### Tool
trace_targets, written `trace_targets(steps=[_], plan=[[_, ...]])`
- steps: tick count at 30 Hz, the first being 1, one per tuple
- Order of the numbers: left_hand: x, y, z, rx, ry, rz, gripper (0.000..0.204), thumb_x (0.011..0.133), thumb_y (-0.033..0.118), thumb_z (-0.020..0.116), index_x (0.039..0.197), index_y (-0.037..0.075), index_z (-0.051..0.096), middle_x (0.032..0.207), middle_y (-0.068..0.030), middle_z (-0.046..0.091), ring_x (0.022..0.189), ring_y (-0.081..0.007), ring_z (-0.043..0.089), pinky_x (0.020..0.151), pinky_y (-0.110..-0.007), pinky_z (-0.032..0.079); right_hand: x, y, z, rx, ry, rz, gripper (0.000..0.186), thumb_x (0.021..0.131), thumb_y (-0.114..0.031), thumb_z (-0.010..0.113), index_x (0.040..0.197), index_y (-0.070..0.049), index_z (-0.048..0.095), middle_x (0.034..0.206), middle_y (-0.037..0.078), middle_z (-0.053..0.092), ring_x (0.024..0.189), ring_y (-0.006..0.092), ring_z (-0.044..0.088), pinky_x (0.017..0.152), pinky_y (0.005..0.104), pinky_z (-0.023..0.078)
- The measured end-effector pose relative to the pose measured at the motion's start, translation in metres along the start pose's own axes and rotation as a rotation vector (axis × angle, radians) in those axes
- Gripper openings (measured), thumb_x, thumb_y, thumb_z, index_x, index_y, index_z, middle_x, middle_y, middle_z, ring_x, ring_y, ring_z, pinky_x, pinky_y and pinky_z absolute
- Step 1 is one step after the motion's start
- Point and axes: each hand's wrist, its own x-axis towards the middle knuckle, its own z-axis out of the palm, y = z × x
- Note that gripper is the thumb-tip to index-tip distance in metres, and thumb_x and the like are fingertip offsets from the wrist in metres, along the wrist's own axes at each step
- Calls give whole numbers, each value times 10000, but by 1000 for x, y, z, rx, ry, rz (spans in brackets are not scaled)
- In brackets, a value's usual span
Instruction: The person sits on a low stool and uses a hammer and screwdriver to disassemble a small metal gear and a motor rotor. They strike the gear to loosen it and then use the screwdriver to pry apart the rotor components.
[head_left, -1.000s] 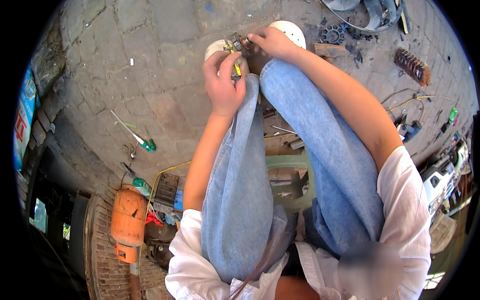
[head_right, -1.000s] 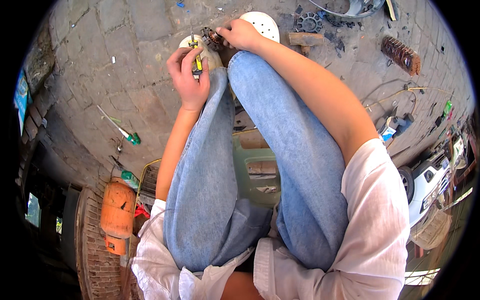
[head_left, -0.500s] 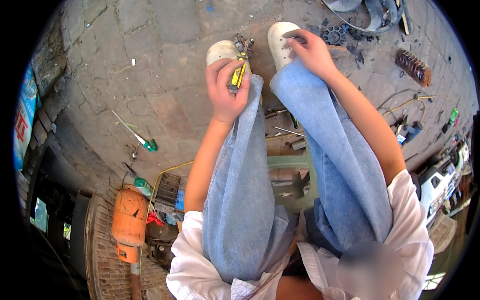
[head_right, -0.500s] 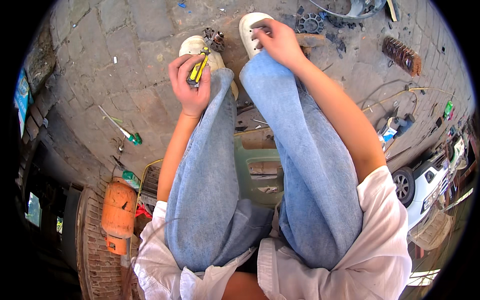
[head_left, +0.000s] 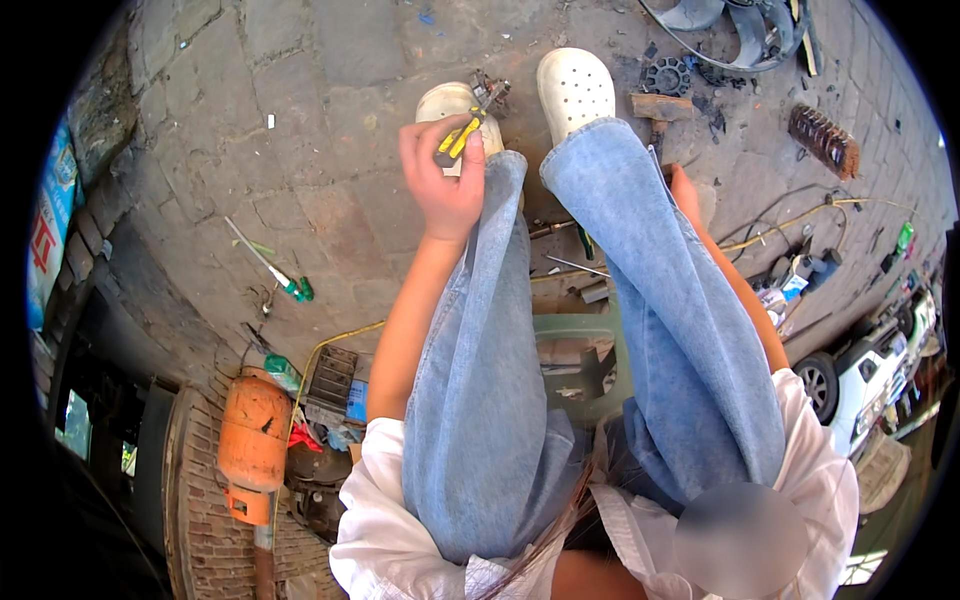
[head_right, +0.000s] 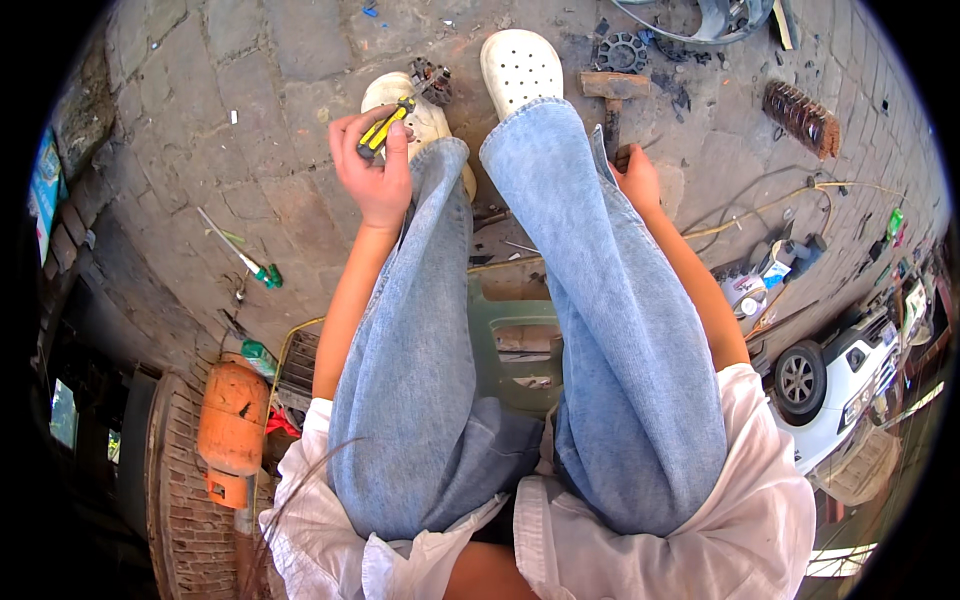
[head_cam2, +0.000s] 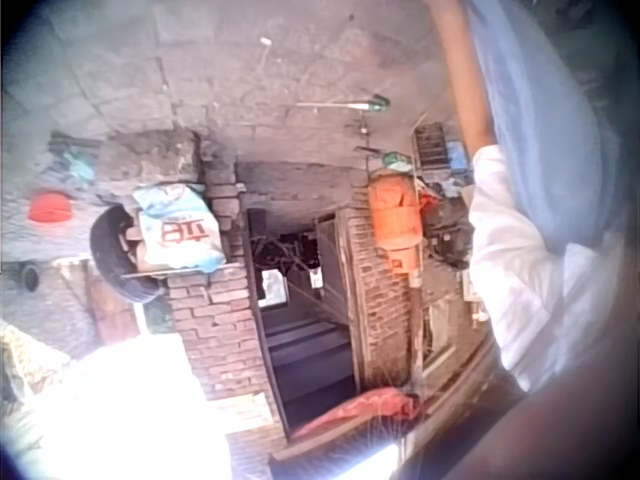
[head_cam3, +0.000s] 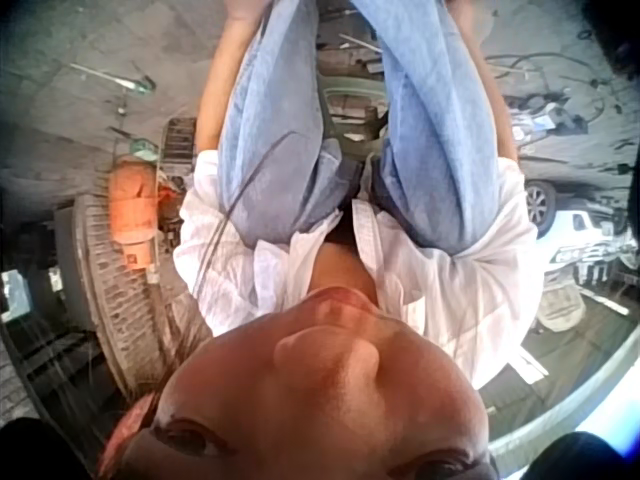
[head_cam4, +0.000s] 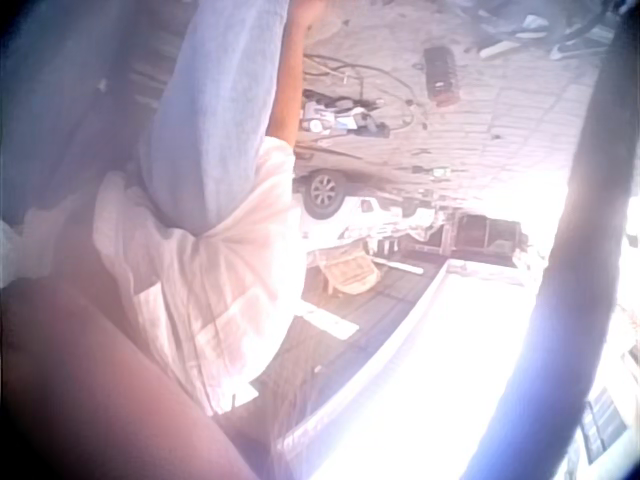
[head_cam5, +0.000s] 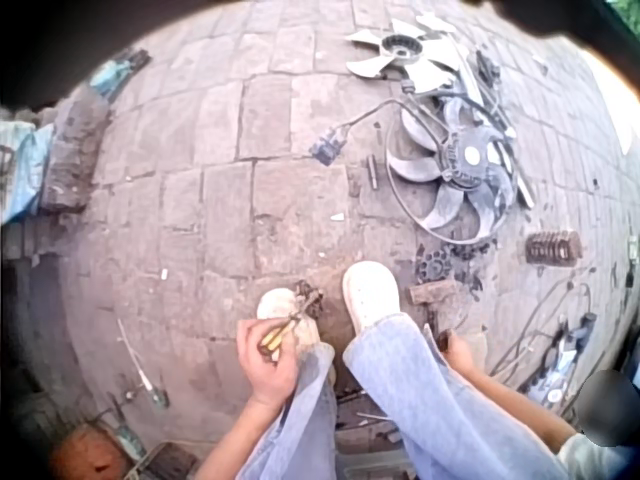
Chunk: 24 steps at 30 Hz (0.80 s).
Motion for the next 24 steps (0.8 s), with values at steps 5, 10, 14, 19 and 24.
trace_targets(steps=[5,10,14,19,24], plan=[[2,2,1,-6,12,1,144,896,15,636,1033,-29,642,1029,-99,484,836,-160,612,647,-264,593,-1,-20,-1,-335,52,-119,421,798,-369,728,957,-7,584,860,217,668,818,409,649,708,481,500],[7,10,0,135,13,53,151,861,56,683,1005,12,665,971,-89,512,865,-204,592,733,-312,525,2,-31,-4,-462,30,-77,421,777,-404,712,926,-34,579,875,235,671,864,433,640,725,511,495],[12,20,3,97,34,0,132,835,82,698,961,45,680,914,-80,539,885,-237,571,794,-334,463,6,-29,-4,-497,28,-70,414,767,-395,713,927,-36,582,876,234,673,867,429,643,729,516,497],[34,28,8,97,-7,-58,120,830,87,692,938,43,663,945,-105,543,851,-237,584,748,-340,483,9,-32,-3,-522,34,-54,427,752,-407,716,918,-35,588,881,233,675,863,426,645,731,512,500],[49,36,11,44,-48,-134,132,840,120,689,928,30,649,956,-104,536,746,-215,620,636,-310,525,10,-43,0,-473,53,-33,455,740,-417,720,952,-29,611,887,234,679,859,420,650,726,490,504]])
